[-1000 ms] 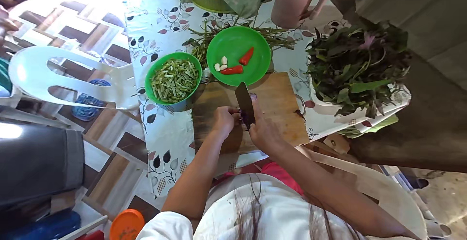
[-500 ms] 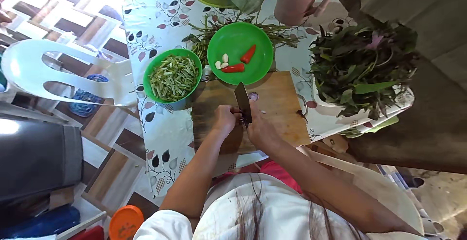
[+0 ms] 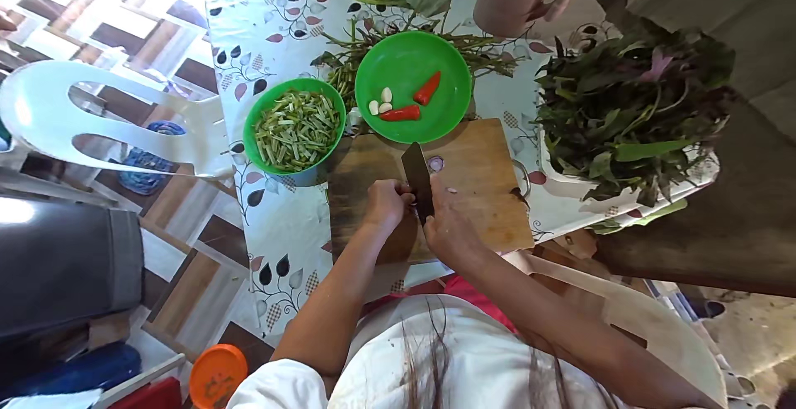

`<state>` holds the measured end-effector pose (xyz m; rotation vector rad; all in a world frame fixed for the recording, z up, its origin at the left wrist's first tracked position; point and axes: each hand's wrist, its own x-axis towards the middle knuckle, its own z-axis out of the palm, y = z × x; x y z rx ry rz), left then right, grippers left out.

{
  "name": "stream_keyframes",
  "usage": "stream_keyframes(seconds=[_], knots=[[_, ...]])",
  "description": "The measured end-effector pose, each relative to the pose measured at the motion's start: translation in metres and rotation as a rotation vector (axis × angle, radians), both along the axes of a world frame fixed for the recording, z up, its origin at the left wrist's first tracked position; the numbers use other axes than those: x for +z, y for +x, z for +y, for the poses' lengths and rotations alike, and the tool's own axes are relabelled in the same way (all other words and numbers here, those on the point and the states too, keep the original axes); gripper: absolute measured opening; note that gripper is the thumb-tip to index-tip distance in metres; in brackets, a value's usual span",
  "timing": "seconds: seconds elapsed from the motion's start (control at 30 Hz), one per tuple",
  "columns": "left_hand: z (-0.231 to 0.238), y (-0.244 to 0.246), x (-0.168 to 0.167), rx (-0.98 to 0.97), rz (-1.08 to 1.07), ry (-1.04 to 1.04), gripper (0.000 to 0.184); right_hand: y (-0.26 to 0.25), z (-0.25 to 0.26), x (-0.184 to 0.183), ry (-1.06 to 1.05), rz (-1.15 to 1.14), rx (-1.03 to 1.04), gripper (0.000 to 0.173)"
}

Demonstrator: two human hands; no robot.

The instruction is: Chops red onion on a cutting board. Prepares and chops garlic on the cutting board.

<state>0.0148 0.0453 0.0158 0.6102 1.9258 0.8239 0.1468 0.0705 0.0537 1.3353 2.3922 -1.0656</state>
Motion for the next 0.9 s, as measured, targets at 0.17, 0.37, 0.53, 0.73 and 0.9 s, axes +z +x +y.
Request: stream_keyframes(seconds=[0.17, 0.37, 0.53, 0.73, 0.9], knots=[[0.000, 0.001, 0.000, -0.027, 0.040, 0.014, 0.013, -0.017, 0.004, 0.000, -0.033, -0.109, -0.005, 0.082], [-0.001, -0.001, 0.007, -0.072, 0.005, -0.020, 0.021, 0.008, 0.014, 0.007, 0.002, 0.076, -0.024, 0.075], [0.014, -0.006, 0.015, -0.223, 0.153, -0.004, 0.017, 0.038, 0.020, 0.022, 0.121, 0.141, -0.122, 0.076], [0.053, 0.001, 0.018, -0.376, 0.415, 0.040, 0.032, 0.032, 0.026, 0.013, 0.079, -0.021, -0.164, 0.079], [0.066, 0.012, 0.018, -0.482, 0.565, -0.134, 0.030, 0.022, 0.024, 0.018, 0.068, -0.195, -0.072, 0.078]])
